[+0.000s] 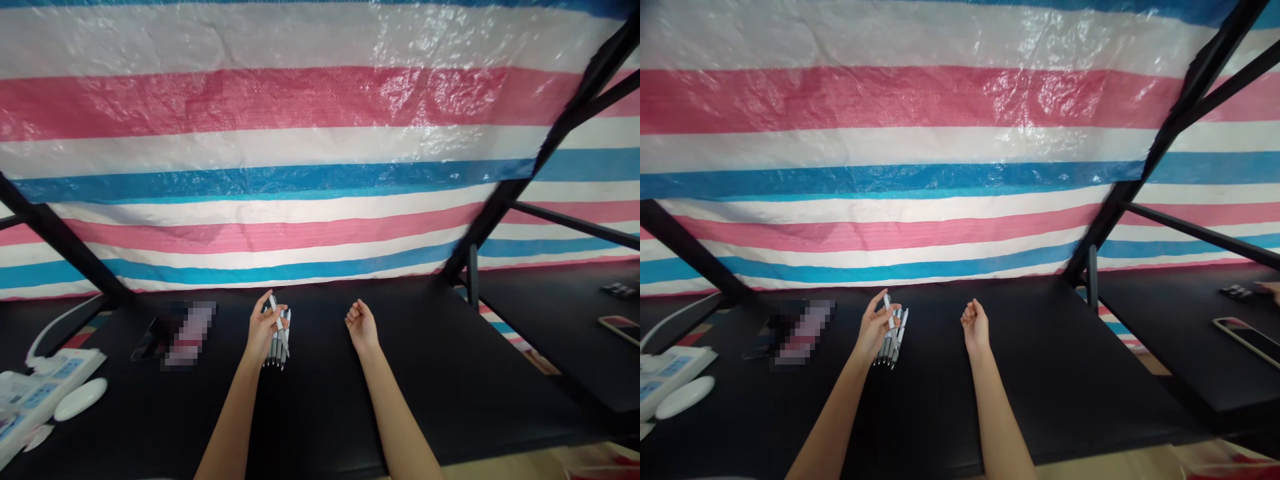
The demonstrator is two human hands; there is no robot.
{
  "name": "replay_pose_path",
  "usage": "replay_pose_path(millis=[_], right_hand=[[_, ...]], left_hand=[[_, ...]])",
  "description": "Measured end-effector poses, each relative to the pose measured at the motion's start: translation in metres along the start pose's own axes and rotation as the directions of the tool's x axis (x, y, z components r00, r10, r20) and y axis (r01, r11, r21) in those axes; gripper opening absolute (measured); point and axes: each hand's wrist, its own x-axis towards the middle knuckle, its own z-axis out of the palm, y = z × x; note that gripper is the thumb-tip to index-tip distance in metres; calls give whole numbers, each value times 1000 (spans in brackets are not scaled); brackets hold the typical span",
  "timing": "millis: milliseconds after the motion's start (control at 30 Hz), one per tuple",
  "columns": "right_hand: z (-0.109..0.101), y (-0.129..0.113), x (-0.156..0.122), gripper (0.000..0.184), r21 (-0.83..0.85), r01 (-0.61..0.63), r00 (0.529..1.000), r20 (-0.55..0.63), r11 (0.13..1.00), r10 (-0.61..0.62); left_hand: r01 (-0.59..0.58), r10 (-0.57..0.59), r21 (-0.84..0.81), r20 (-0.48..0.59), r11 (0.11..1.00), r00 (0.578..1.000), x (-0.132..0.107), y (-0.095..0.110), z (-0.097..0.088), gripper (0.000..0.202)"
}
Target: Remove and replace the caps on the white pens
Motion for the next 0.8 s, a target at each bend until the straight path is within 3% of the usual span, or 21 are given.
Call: replay_pose_path(millis=[600,800], right_hand=[[1,0,0,23,-10,7,1000,-1,1000,-7],[0,-1,1,24,-39,9,1000,6,999,-9]], left_hand=[[-10,6,78,47,997,999,-2,-4,3,72],[-121,100,301,84,946,991,-4,-12,6,91]])
